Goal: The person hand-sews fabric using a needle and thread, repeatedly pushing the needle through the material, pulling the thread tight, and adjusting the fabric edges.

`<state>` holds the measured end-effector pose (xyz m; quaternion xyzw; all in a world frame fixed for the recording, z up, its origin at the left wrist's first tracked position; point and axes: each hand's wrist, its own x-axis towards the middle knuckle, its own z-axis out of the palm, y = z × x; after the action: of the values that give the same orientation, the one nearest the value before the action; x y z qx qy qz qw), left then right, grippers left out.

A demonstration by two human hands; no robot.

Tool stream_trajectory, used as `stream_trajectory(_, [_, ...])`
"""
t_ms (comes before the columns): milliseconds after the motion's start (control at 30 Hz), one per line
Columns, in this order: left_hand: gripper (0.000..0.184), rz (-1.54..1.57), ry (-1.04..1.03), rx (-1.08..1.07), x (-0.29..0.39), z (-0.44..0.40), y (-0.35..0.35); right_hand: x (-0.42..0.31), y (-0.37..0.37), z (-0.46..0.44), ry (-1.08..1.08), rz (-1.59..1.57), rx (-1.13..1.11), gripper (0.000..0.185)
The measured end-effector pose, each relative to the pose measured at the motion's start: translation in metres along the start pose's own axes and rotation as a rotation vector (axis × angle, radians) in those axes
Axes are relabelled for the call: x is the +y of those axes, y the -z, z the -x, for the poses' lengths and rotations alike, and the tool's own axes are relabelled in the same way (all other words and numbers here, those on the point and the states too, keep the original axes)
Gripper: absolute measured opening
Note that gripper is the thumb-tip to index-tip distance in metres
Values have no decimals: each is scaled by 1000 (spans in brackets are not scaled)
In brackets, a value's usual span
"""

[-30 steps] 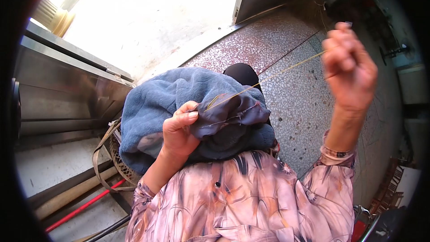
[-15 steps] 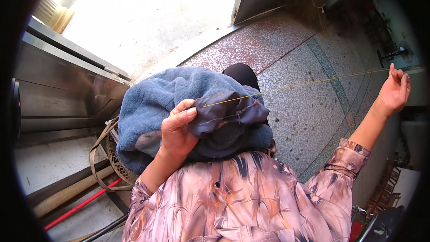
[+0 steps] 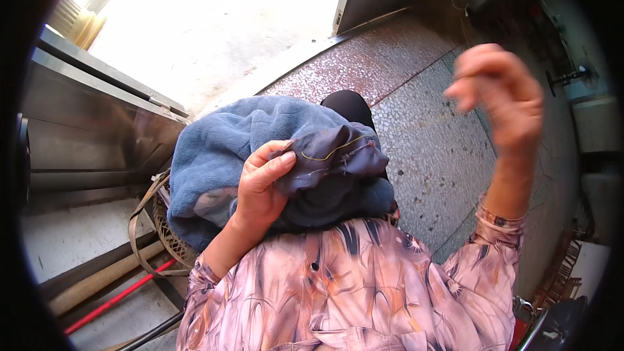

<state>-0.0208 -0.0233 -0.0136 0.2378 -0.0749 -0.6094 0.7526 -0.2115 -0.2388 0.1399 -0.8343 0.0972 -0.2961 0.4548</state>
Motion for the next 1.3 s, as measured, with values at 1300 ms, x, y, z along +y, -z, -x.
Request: stream_trajectory(1300, [22,-23,69,52,9,6,12,20,-115,-25,-491,-20,-556,3])
